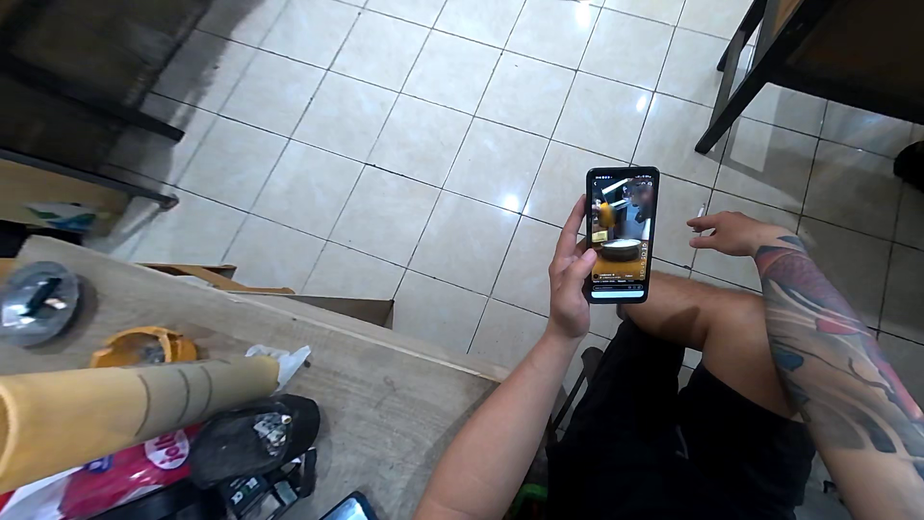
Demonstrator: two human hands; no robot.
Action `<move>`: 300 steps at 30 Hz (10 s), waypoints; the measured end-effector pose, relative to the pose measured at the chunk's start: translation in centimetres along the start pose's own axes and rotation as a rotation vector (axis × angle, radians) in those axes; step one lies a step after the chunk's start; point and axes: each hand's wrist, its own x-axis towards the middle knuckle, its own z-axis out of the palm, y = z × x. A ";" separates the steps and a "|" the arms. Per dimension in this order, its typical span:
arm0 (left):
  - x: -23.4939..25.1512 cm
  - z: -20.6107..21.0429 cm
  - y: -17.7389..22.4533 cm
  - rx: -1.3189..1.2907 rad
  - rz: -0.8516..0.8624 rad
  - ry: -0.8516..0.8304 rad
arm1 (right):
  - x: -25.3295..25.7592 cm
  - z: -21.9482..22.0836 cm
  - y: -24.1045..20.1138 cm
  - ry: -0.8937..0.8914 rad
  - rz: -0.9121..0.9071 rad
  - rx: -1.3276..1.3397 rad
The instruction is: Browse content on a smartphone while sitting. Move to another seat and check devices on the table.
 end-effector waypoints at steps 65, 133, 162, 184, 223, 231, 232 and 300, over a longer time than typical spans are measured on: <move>0.0 0.2 0.2 0.056 -0.022 0.046 | 0.2 0.1 0.3 0.001 0.013 -0.004; 0.1 0.2 0.2 0.060 0.016 0.030 | 0.1 0.1 0.3 0.001 0.010 -0.009; -0.1 0.1 0.2 0.039 -0.018 0.037 | -0.1 -0.1 0.1 -0.007 0.022 0.000; -0.1 0.1 0.2 0.044 -0.013 0.032 | -0.2 -0.1 -0.1 -0.015 0.016 -0.023; 0.9 -0.7 -1.3 0.063 -0.001 0.028 | 1.6 0.6 1.8 -0.056 0.009 -0.050; 0.9 0.2 -0.4 0.064 0.034 0.036 | -1.9 0.1 0.7 0.059 -0.277 -0.094; 0.8 0.3 -0.2 0.061 0.031 0.037 | -5.2 -0.3 -2.0 0.157 -0.352 -0.119; 0.2 0.0 0.1 0.033 0.009 0.000 | 0.9 0.4 2.4 -0.013 0.027 0.029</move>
